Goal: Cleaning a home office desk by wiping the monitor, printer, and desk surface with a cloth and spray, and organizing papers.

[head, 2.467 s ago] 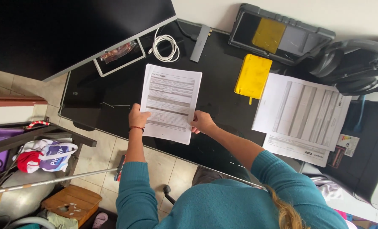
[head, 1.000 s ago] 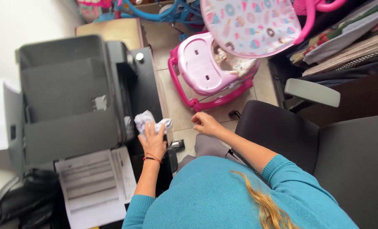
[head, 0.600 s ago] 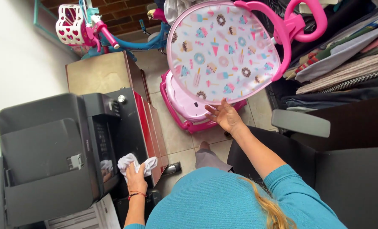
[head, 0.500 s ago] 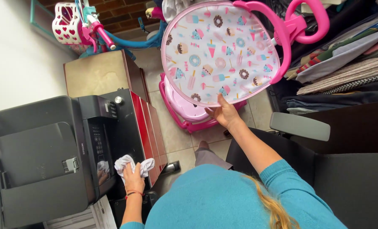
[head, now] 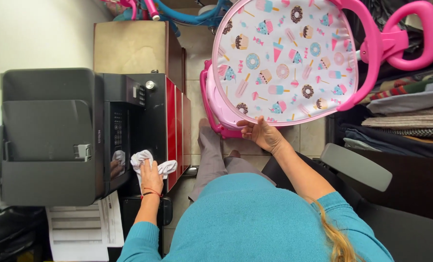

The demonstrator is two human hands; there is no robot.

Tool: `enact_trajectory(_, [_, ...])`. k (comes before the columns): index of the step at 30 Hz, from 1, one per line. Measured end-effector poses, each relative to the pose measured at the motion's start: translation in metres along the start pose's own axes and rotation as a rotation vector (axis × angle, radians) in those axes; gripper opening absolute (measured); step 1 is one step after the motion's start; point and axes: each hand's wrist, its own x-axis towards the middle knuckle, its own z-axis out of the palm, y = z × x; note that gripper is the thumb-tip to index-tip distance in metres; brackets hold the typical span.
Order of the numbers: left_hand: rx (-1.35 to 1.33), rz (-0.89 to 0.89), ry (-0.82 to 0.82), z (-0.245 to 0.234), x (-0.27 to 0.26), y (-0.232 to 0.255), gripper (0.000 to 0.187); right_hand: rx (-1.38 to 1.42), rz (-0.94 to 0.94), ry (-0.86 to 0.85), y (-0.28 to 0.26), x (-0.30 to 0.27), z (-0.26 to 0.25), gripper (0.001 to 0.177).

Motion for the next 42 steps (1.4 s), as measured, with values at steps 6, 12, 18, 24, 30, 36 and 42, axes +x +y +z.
enact_trajectory(6, [0.032, 0.044, -0.015, -0.001, -0.003, -0.008, 0.08, 0.191, -0.162, 0.159, 0.02, 0.013, -0.028, 0.038])
enact_trajectory(12, [0.054, 0.04, -0.071, -0.037, -0.011, 0.011, 0.063, 0.244, -0.225, 0.221, -0.012, -0.003, 0.006, 0.027])
enact_trajectory(18, [0.018, 0.09, 0.051, -0.029, -0.013, 0.009, 0.052, 0.194, -0.356, 0.2, -0.046, -0.016, 0.015, 0.029])
enact_trajectory(24, [-0.037, 0.079, 0.121, -0.007, -0.013, 0.001, 0.049, 0.148, -0.487, 0.02, -0.111, -0.081, 0.035, 0.014])
enact_trajectory(30, [0.089, 0.077, 0.095, -0.009, -0.016, 0.004, 0.06, 0.094, -0.598, 0.053, -0.128, -0.14, 0.051, 0.031])
enact_trajectory(36, [0.097, 0.048, -0.001, -0.017, -0.015, 0.006, 0.061, 0.075, -0.709, 0.059, -0.127, -0.187, 0.025, 0.021])
enact_trajectory(42, [0.037, 0.054, -0.042, -0.024, -0.013, 0.007, 0.057, 0.098, -0.7, 0.146, -0.113, -0.208, 0.037, 0.022])
